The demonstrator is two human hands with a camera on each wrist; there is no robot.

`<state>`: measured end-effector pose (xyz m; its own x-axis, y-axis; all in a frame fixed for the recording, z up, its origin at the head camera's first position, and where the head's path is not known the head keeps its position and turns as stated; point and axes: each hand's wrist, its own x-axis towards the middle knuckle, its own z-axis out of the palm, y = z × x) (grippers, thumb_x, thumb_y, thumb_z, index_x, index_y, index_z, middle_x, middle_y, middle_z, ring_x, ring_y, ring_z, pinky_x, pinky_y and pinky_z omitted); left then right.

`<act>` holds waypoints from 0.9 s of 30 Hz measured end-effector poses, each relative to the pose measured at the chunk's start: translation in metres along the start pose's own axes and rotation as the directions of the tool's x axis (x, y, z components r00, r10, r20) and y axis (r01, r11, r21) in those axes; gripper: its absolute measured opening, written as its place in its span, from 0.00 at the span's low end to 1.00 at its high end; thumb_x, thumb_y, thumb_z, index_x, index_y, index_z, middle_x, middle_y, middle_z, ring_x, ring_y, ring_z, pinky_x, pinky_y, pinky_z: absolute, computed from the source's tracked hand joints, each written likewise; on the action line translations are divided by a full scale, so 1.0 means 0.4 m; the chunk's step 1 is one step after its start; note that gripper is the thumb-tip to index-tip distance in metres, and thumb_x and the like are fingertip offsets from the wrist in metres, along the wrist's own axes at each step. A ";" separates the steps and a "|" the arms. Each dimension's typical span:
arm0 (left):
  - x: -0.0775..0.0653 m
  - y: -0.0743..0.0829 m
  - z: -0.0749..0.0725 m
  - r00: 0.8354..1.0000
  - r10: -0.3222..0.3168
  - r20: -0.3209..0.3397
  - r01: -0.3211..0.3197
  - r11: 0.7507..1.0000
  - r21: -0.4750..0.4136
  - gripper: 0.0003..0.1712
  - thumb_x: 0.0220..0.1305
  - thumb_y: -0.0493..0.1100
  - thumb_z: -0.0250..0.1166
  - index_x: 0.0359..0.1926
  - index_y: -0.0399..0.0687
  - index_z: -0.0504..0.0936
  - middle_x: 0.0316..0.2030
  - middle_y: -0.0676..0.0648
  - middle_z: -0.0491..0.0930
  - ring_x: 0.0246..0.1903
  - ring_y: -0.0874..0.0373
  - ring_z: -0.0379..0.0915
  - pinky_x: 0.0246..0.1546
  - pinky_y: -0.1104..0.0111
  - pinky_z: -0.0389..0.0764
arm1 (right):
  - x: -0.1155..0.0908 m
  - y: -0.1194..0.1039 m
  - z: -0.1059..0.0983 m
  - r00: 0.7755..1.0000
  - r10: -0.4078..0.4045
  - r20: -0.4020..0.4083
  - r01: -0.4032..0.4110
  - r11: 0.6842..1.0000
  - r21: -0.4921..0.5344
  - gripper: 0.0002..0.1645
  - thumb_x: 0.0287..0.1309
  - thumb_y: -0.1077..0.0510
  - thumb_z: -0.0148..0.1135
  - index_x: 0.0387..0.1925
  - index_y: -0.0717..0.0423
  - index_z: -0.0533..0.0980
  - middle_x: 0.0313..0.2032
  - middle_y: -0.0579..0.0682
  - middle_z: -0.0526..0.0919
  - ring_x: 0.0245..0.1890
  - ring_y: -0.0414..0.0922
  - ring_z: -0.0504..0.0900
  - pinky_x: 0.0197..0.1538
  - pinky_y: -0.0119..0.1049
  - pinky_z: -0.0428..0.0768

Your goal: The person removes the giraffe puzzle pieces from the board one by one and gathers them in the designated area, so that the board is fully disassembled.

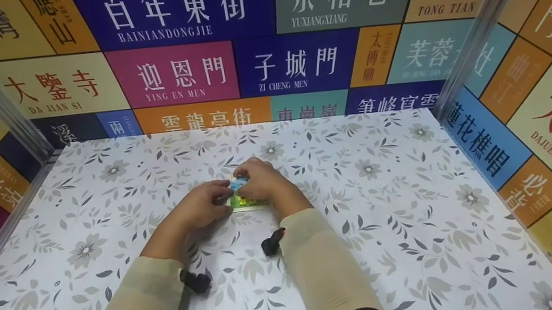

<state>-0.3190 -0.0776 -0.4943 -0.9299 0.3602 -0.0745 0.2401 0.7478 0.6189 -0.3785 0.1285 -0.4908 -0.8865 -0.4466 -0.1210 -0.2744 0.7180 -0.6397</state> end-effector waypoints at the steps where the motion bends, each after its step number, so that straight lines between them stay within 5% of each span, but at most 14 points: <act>1: 0.000 0.000 0.000 1.000 0.001 0.001 -0.001 1.000 0.006 0.26 0.65 0.43 0.72 0.64 0.42 0.86 0.77 0.44 0.73 0.76 0.44 0.69 0.80 0.52 0.68 | 0.000 0.001 0.000 1.000 -0.005 -0.003 0.005 1.000 0.005 0.29 0.63 0.54 0.74 0.65 0.48 0.80 0.64 0.53 0.79 0.68 0.54 0.76 0.73 0.53 0.75; 27: 0.002 -0.002 -0.001 0.999 0.051 -0.005 -0.050 0.998 0.036 0.23 0.64 0.43 0.73 0.60 0.43 0.88 0.74 0.40 0.76 0.74 0.41 0.72 0.77 0.51 0.71 | 0.010 -0.009 -0.003 0.998 0.063 -0.021 -0.062 0.997 0.044 0.24 0.62 0.62 0.72 0.59 0.46 0.83 0.58 0.51 0.82 0.59 0.52 0.80 0.62 0.50 0.81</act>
<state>-0.3201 -0.0783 -0.4946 -0.9180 0.3947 -0.0390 0.2966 0.7483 0.5933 -0.3815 0.1247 -0.4881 -0.9097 -0.3891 -0.1448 -0.2022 0.7199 -0.6639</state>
